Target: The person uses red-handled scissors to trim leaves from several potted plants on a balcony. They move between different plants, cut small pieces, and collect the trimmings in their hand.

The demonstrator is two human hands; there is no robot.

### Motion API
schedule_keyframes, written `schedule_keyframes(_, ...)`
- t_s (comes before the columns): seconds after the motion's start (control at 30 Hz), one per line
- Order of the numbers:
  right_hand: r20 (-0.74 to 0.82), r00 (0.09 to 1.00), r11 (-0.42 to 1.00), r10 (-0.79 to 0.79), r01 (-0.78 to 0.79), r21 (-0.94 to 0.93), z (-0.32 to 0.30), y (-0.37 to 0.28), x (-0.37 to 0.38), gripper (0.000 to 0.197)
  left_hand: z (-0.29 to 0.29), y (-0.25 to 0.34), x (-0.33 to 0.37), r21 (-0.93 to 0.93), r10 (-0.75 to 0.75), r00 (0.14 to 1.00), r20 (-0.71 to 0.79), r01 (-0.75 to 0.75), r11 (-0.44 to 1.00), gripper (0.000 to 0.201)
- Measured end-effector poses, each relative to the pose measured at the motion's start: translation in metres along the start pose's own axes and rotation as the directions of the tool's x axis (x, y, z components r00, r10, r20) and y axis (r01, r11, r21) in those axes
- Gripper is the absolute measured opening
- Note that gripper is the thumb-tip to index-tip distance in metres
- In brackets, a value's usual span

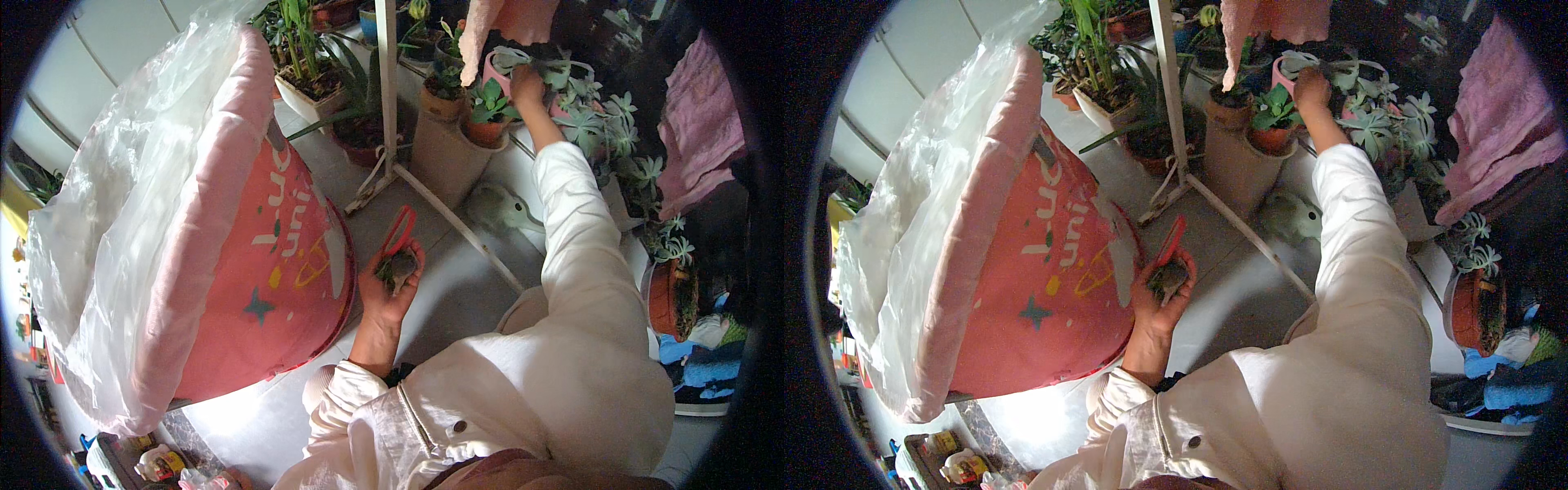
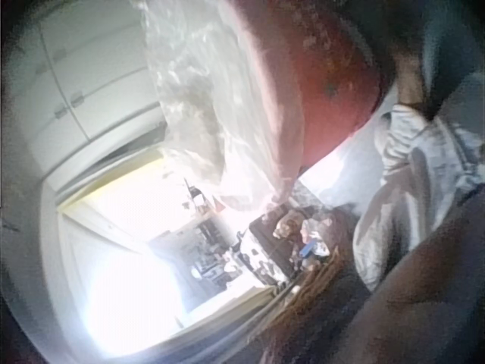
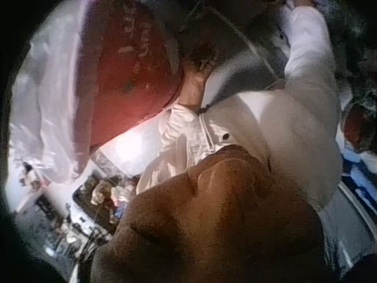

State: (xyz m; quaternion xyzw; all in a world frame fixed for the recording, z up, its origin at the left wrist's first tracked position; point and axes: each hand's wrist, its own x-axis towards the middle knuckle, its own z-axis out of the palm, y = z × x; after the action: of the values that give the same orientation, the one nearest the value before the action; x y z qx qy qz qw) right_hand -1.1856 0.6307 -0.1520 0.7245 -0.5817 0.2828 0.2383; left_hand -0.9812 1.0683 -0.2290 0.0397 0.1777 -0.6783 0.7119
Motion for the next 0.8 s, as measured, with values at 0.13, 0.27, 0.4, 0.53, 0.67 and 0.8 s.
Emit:
schedule_keyframes(0.13, 0.124, 0.982, 0.977, -0.142, 0.119, 0.175, -0.035, -0.041, -0.022, 0.02, 0.007, -0.001, -0.003, 0.026, 0.019, 1.0, -0.019, -0.018, 0.999, 0.039)
schedule_keyframes(0.27, 0.568, 0.822, 0.984, -0.045, -0.062, 0.167, -0.054, -0.056, -0.019, 0.042, 0.007, -0.002, -0.004, 0.05, 0.013, 1.0, 0.004, -0.013, 0.999, 0.039)
schedule_keyframes(0.4, 0.573, 0.82, 0.997, 0.017, -0.054, 0.048, -0.064, -0.067, -0.017, 0.086, 0.002, 0.001, -0.002, 0.043, -0.022, 0.999, 0.044, 0.02, 0.999, 0.038)
schedule_keyframes(0.53, 0.524, 0.85, 0.986, 0.046, 0.046, -0.161, -0.07, -0.074, -0.018, 0.095, 0.0, -0.001, 0.0, -0.012, 0.001, 1.0, 0.005, -0.001, 1.0, 0.035)
schedule_keyframes(0.67, 0.327, 0.944, 0.956, 0.054, 0.046, -0.291, -0.056, -0.07, -0.024, 0.091, 0.002, -0.002, -0.002, 0.019, 0.0, 1.0, -0.01, 0.001, 1.0, 0.034)
schedule_keyframes(0.8, 0.331, 0.943, 0.986, -0.037, -0.019, 0.164, -0.045, -0.059, -0.02, 0.068, 0.003, -0.001, -0.003, 0.042, 0.001, 1.0, 0.021, -0.002, 0.999, 0.034)
